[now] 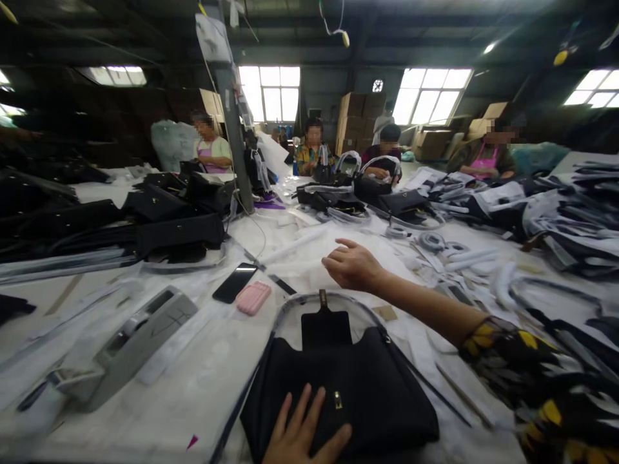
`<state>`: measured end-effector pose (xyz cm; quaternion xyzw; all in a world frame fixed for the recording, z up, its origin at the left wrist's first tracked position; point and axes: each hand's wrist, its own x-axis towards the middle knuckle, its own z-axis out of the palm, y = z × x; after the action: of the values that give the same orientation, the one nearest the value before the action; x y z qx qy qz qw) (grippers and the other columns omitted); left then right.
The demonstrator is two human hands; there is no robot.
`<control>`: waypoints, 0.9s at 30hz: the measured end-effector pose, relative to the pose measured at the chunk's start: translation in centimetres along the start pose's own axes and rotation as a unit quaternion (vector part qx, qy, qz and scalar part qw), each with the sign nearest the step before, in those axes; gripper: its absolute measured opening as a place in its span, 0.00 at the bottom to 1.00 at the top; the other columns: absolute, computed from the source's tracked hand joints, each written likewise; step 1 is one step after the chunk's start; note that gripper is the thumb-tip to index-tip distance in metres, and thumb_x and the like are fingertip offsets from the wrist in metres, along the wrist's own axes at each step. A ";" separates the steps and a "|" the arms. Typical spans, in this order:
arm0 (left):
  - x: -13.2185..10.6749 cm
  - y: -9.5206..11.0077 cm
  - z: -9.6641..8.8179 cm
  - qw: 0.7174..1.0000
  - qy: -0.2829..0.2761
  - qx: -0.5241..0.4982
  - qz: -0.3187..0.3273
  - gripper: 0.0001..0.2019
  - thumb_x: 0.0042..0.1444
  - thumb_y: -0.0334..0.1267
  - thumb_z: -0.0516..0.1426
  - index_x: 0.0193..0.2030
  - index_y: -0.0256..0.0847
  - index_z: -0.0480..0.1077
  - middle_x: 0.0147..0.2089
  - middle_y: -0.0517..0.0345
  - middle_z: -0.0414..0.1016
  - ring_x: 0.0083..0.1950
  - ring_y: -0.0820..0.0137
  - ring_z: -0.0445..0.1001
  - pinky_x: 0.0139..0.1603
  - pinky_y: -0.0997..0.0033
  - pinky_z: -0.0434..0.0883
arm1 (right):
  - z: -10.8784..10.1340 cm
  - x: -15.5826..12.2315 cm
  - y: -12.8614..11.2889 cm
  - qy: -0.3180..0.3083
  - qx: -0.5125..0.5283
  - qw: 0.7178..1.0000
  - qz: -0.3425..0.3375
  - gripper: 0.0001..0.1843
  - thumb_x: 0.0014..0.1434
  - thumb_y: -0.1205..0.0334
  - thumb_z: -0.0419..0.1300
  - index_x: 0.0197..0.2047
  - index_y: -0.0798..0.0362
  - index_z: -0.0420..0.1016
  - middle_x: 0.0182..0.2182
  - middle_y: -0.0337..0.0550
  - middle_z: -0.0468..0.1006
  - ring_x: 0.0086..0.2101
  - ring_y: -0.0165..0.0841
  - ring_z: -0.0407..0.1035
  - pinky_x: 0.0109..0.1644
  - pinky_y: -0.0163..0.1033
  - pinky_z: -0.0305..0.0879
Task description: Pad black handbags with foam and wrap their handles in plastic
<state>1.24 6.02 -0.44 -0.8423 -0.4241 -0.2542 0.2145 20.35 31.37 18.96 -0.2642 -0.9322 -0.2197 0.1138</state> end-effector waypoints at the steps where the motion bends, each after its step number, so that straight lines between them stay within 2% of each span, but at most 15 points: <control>1: 0.5 -0.2 -1.2 1.000 -0.010 -0.026 0.006 0.29 0.64 0.44 0.55 0.70 0.65 0.54 0.63 0.51 0.72 0.64 0.54 0.70 0.56 0.51 0.73 | -1.4 -1.6 -1.7 0.024 0.006 1.000 -0.017 0.14 0.66 0.67 0.49 0.39 0.55 0.76 0.31 0.44 0.78 0.34 0.34 0.69 0.65 0.47 0.51; 2: 1.0 -0.3 -2.2 0.998 -0.031 -0.053 0.004 0.29 0.64 0.45 0.55 0.71 0.62 0.53 0.66 0.46 0.68 0.66 0.51 0.67 0.57 0.47 0.72 | -2.6 -3.3 -3.5 0.043 0.019 0.998 -0.032 0.12 0.66 0.66 0.51 0.39 0.54 0.76 0.30 0.42 0.77 0.33 0.33 0.68 0.65 0.47 0.53; 3: 1.4 -0.4 -3.1 0.994 -0.078 -0.075 -0.006 0.31 0.63 0.43 0.55 0.71 0.61 0.52 0.69 0.45 0.63 0.68 0.50 0.63 0.60 0.44 0.69 | -3.6 -4.9 -5.4 0.054 0.038 0.997 -0.043 0.11 0.65 0.66 0.52 0.40 0.53 0.76 0.29 0.41 0.76 0.33 0.33 0.68 0.64 0.47 0.54; 4: 1.7 -0.4 -3.8 0.991 -0.096 -0.092 -0.014 0.31 0.63 0.40 0.55 0.71 0.60 0.52 0.70 0.44 0.62 0.69 0.49 0.62 0.61 0.42 0.68 | -4.3 -6.5 -7.3 0.052 0.063 0.995 -0.049 0.10 0.64 0.65 0.53 0.42 0.53 0.76 0.29 0.40 0.75 0.32 0.33 0.67 0.63 0.47 0.55; 8: 2.1 -0.1 -4.9 0.981 -0.132 -0.133 -0.041 0.33 0.61 0.31 0.55 0.70 0.62 0.55 0.68 0.49 0.66 0.67 0.51 0.66 0.63 0.40 0.66 | -4.8 -11.6 -13.7 -0.021 0.155 0.987 -0.024 0.12 0.61 0.64 0.56 0.47 0.52 0.76 0.29 0.40 0.74 0.32 0.34 0.66 0.63 0.50 0.57; 9: 2.0 0.0 -4.8 0.980 -0.137 -0.137 -0.039 0.32 0.61 0.30 0.54 0.70 0.60 0.56 0.67 0.50 0.67 0.66 0.53 0.67 0.64 0.41 0.66 | -4.6 -12.5 -14.8 -0.037 0.173 0.984 -0.011 0.13 0.60 0.63 0.57 0.48 0.51 0.76 0.32 0.42 0.75 0.34 0.35 0.68 0.64 0.52 0.56; 11: 1.5 0.2 -4.5 0.982 -0.139 -0.128 -0.027 0.32 0.61 0.29 0.52 0.71 0.53 0.56 0.68 0.49 0.66 0.66 0.53 0.67 0.63 0.44 0.68 | -4.1 -13.8 -16.4 -0.063 0.202 0.977 0.019 0.15 0.60 0.62 0.58 0.50 0.51 0.75 0.45 0.49 0.77 0.45 0.40 0.69 0.67 0.58 0.51; 13: 0.9 0.3 -4.2 0.985 -0.133 -0.111 -0.020 0.31 0.61 0.29 0.52 0.70 0.49 0.58 0.69 0.47 0.64 0.66 0.51 0.66 0.61 0.45 0.70 | -3.7 -14.5 -17.5 -0.094 0.228 0.968 0.043 0.18 0.61 0.62 0.56 0.54 0.53 0.74 0.61 0.54 0.68 0.57 0.47 0.63 0.67 0.59 0.52; 15: 0.4 0.4 -4.0 0.985 -0.135 -0.100 -0.024 0.29 0.61 0.31 0.53 0.69 0.48 0.61 0.68 0.46 0.65 0.66 0.49 0.67 0.61 0.43 0.71 | -3.6 -14.8 -18.1 -0.130 0.246 0.958 0.066 0.22 0.64 0.61 0.55 0.60 0.54 0.70 0.69 0.55 0.57 0.62 0.50 0.58 0.64 0.56 0.57; 17: 0.2 0.4 -3.8 0.984 -0.146 -0.096 -0.029 0.27 0.61 0.32 0.54 0.67 0.49 0.64 0.66 0.47 0.68 0.64 0.49 0.69 0.60 0.42 0.71 | -3.6 -15.0 -18.5 -0.165 0.255 0.949 0.081 0.27 0.66 0.58 0.54 0.66 0.51 0.64 0.70 0.56 0.55 0.62 0.51 0.59 0.61 0.55 0.61; 20: 0.1 0.4 -3.7 0.983 -0.155 -0.093 -0.033 0.24 0.61 0.34 0.55 0.65 0.50 0.67 0.65 0.47 0.69 0.62 0.49 0.71 0.58 0.42 0.73 | -3.5 -15.1 -18.7 -0.195 0.257 0.943 0.088 0.32 0.66 0.48 0.55 0.71 0.46 0.58 0.70 0.55 0.56 0.62 0.53 0.60 0.61 0.58 0.60; 24: 0.1 0.2 -3.7 0.985 -0.146 -0.093 -0.025 0.24 0.61 0.33 0.55 0.65 0.51 0.67 0.65 0.47 0.69 0.62 0.48 0.71 0.57 0.40 0.73 | -2.9 -15.5 -18.8 -0.199 0.265 0.939 0.091 0.38 0.65 0.42 0.55 0.73 0.45 0.52 0.71 0.53 0.53 0.67 0.54 0.51 0.68 0.62 0.48; 27: 0.2 0.4 -5.2 0.985 -0.139 -0.102 -0.017 0.22 0.62 0.33 0.53 0.64 0.47 0.67 0.62 0.46 0.72 0.59 0.52 0.74 0.54 0.49 0.77 | -2.3 -15.9 -18.9 -0.204 0.276 0.934 0.096 0.38 0.66 0.43 0.55 0.73 0.46 0.50 0.72 0.53 0.50 0.69 0.54 0.45 0.70 0.63 0.43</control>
<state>0.34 2.92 3.70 -0.8795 -0.4361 -0.1803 0.0614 23.63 8.80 9.14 -0.3497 -0.9296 0.1164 0.0098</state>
